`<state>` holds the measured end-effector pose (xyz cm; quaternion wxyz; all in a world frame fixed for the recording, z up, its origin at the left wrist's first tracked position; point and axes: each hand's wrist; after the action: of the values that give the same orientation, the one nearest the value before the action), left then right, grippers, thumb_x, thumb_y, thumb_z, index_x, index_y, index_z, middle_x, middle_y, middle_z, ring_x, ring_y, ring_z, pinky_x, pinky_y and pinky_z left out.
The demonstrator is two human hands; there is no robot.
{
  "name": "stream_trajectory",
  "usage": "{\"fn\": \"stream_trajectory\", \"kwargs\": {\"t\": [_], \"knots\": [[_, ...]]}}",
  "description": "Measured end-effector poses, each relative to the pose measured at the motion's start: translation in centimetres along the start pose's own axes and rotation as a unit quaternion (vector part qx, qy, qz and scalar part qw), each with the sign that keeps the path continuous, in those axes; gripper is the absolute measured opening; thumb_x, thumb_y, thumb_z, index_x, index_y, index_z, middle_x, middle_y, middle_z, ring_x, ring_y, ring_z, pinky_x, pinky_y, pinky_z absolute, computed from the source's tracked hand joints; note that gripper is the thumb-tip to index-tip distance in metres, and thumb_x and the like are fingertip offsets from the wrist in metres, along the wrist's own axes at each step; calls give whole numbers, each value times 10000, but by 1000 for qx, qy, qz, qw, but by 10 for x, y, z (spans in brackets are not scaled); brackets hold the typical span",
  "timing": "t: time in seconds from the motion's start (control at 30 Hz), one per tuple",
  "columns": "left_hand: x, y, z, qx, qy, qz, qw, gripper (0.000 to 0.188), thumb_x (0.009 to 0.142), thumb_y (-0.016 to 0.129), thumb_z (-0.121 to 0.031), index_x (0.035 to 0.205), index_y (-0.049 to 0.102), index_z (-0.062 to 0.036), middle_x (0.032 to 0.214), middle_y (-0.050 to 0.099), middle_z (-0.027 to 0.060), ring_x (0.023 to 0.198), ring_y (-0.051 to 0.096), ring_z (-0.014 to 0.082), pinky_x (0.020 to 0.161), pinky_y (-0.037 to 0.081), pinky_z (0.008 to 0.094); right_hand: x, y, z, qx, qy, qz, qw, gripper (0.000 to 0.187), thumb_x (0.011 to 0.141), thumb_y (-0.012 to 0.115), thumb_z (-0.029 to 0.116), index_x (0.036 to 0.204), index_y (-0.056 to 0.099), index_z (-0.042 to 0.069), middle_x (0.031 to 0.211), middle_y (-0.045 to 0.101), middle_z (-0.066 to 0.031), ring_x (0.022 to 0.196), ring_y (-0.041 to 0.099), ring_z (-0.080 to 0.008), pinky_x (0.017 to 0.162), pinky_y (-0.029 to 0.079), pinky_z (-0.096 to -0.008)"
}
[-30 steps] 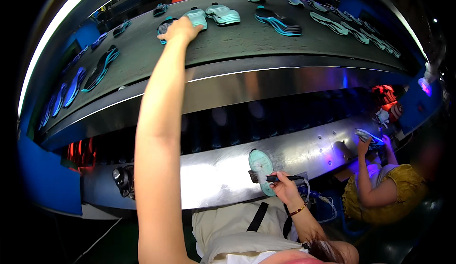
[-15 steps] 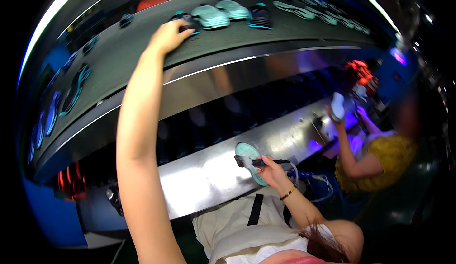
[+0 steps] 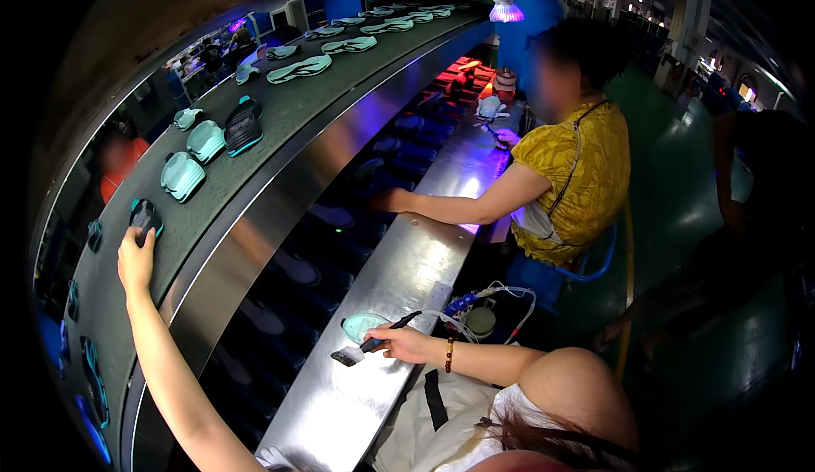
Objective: The person picks up shoe soles from a conveyor belt and applies a liquid to the bottom surface using a brush before returning them to the belt.
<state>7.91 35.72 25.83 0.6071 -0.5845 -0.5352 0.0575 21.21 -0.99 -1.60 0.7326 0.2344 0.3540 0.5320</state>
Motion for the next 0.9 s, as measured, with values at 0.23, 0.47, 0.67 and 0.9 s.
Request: {"fn": "stream_trajectory", "kwargs": {"t": [0.23, 0.47, 0.67, 0.9], "knots": [[2, -18, 31, 145, -23, 27, 989, 408, 749, 577, -431, 917, 566, -58, 902, 595, 160, 878, 565, 312, 732, 433, 394, 21, -2, -14, 16, -23, 15, 999, 173, 859, 496, 202, 943, 568, 69, 939, 581, -24, 798, 551, -91, 601, 402, -216], [-82, -64, -20, 60, -11, 12, 998, 345, 764, 584, -370, 814, 553, -30, 829, 603, 167, 779, 595, 278, 694, 451, 354, -4, -37, 13, 46, -25, -44, 998, 149, 853, 505, 194, 908, 559, 66, 888, 587, -42, 793, 554, -121, 604, 405, -236], [-188, -73, -23, -559, -96, -341, 750, 275, 798, 570, -218, 958, 491, -9, 1013, 510, 97, 896, 512, 152, 814, 408, 265, -5, -19, 15, 29, -41, -40, 998, 146, 847, 517, 198, 900, 559, 68, 879, 584, -40, 804, 550, -115, 610, 401, -240], [-322, -36, -2, -804, -268, -67, 527, 481, 810, 497, -255, 1189, 405, 27, 1193, 463, 169, 1078, 470, 294, 882, 407, 423, -1, -24, 15, 19, -48, -42, 998, 161, 861, 501, 193, 944, 560, 69, 921, 583, -38, 824, 537, -111, 628, 396, -228]]}}
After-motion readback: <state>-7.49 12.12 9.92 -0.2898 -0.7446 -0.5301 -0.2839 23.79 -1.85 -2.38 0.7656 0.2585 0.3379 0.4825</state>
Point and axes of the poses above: each hand's wrist, its own x-axis towards the middle knuckle, its own y-axis out of the palm, z = x × y
